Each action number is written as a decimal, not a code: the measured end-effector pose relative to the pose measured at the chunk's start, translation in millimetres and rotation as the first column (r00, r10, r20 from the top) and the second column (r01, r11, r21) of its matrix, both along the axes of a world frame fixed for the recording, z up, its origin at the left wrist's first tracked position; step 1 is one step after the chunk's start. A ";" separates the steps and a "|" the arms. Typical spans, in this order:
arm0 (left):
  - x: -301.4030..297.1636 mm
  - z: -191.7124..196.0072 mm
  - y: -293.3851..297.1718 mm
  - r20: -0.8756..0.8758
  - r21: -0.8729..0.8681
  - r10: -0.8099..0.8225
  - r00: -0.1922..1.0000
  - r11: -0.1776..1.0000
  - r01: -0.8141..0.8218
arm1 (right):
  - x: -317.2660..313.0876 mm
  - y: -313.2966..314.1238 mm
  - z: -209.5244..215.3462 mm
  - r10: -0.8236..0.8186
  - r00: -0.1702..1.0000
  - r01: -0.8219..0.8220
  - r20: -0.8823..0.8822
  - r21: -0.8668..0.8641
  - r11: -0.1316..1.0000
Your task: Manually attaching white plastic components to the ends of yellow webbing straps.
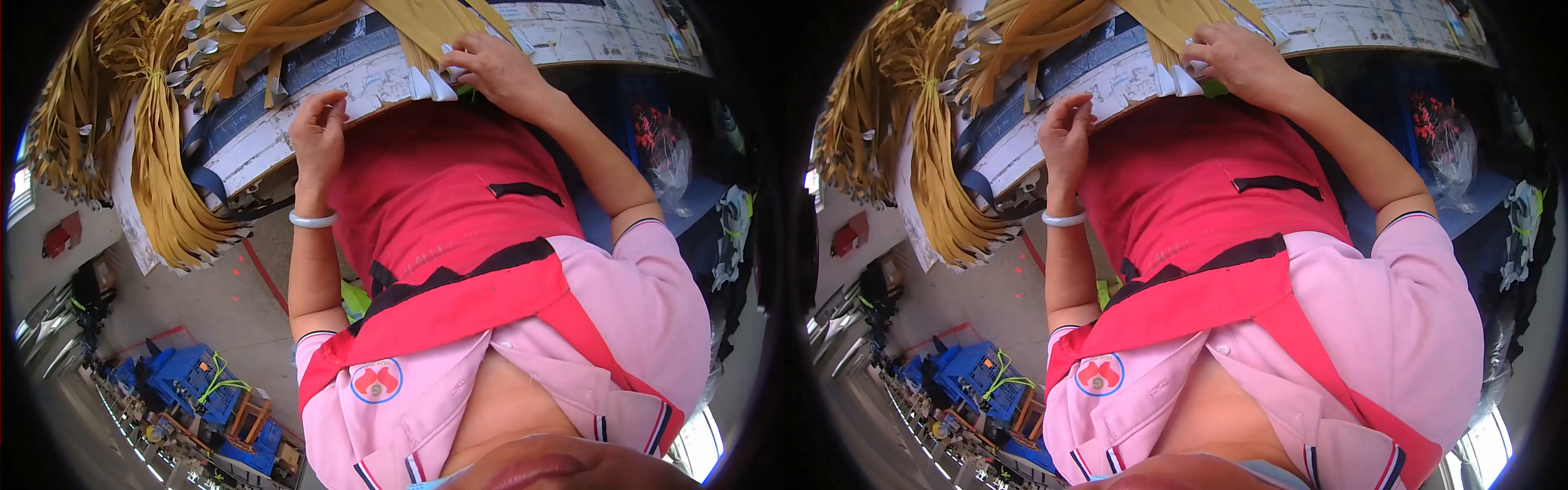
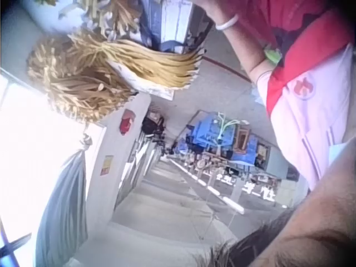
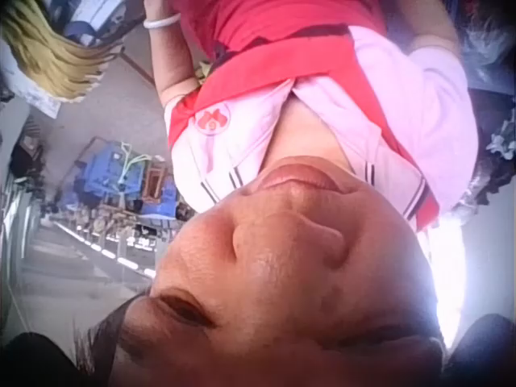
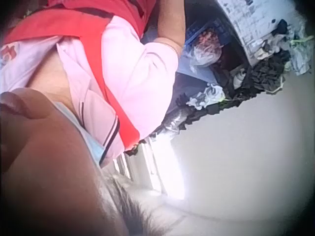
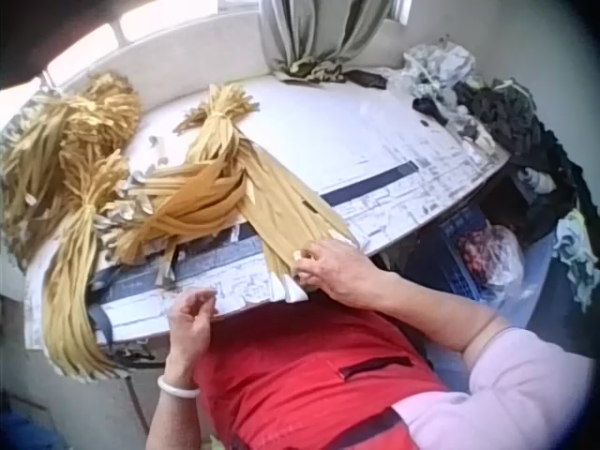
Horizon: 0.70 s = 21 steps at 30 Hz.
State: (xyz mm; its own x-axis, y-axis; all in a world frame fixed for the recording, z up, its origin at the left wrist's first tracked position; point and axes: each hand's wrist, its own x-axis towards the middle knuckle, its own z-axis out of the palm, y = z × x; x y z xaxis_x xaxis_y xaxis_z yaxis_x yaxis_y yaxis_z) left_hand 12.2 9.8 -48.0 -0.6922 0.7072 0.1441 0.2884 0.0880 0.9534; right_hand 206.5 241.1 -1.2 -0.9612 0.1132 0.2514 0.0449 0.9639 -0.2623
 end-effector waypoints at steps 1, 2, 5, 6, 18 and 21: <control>10.7 1.6 10.3 -0.029 -0.008 -0.070 0.997 0.998 0.069 | -1.7 3.5 -0.9 -0.004 1.000 0.004 -0.001 0.005 1.000; 19.0 5.6 19.4 -0.119 -0.050 -0.139 0.983 0.990 0.134 | -4.9 9.2 -3.2 -0.027 0.994 0.027 0.109 0.006 1.000; 36.5 8.1 35.9 -0.136 -0.052 -0.257 0.957 0.966 0.252 | -11.0 21.0 -2.9 -0.022 0.972 0.026 0.236 -0.013 1.000; 39.4 8.8 39.8 -0.141 -0.050 -0.247 0.959 0.969 0.243 | -12.0 23.5 -1.6 0.002 0.966 0.009 0.257 -0.043 0.999; 21.8 35.1 73.5 -0.145 0.311 -0.252 0.957 0.906 0.286 | -55.1 13.0 16.5 0.179 0.984 -0.081 -0.024 -0.944 0.319; 15.1 34.1 67.7 0.145 0.307 -0.317 0.937 0.915 0.262 | -63.9 7.1 24.5 0.208 0.972 0.045 0.106 -0.959 0.279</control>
